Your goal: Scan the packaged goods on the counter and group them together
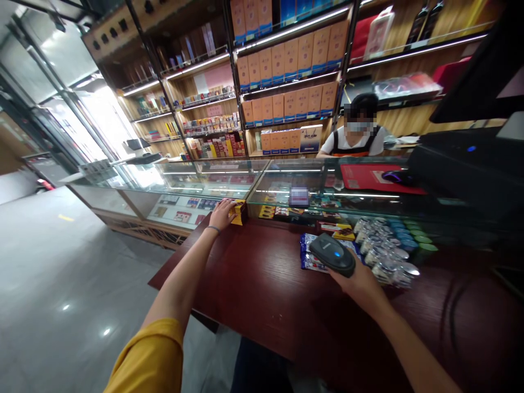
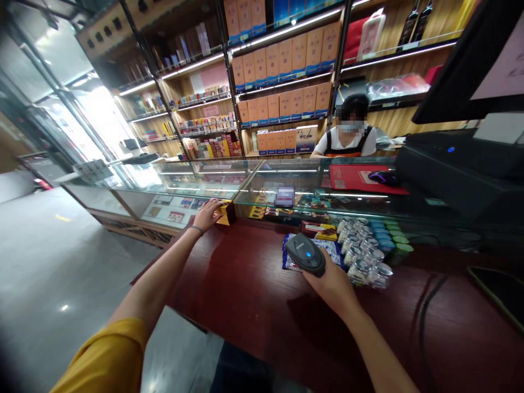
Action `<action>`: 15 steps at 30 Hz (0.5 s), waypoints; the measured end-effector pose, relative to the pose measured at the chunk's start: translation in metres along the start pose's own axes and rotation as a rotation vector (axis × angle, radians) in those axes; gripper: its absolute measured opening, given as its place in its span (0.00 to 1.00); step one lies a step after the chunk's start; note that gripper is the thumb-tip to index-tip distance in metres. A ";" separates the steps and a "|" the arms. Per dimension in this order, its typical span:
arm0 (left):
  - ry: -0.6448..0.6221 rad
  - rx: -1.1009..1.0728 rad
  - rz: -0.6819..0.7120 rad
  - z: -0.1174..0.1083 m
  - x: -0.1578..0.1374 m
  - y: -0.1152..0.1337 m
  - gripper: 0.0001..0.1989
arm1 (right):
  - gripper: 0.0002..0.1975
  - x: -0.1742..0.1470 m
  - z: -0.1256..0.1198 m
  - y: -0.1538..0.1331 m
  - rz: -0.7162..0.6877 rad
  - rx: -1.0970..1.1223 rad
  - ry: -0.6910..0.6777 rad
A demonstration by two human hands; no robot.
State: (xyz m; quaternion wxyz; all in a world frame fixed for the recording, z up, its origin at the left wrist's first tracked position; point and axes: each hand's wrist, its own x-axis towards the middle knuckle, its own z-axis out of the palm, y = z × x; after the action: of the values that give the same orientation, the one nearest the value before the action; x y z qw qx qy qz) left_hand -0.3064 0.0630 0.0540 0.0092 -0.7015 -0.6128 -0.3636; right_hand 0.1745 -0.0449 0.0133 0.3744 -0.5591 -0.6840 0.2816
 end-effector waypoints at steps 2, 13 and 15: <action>0.002 0.038 0.000 0.001 -0.003 0.002 0.29 | 0.26 0.002 -0.002 0.001 -0.013 0.019 0.014; 0.219 -0.270 0.122 0.065 -0.042 0.107 0.24 | 0.25 0.007 -0.033 -0.008 -0.014 0.103 0.166; 0.211 -0.462 0.109 0.084 -0.052 0.142 0.21 | 0.25 0.008 -0.041 -0.009 -0.021 0.109 0.192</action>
State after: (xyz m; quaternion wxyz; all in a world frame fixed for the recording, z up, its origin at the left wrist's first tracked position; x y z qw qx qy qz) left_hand -0.1404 0.0219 0.0260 -0.0676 -0.6751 -0.4706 -0.5641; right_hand 0.2025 -0.0402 0.0452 0.4709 -0.5552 -0.6346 0.2594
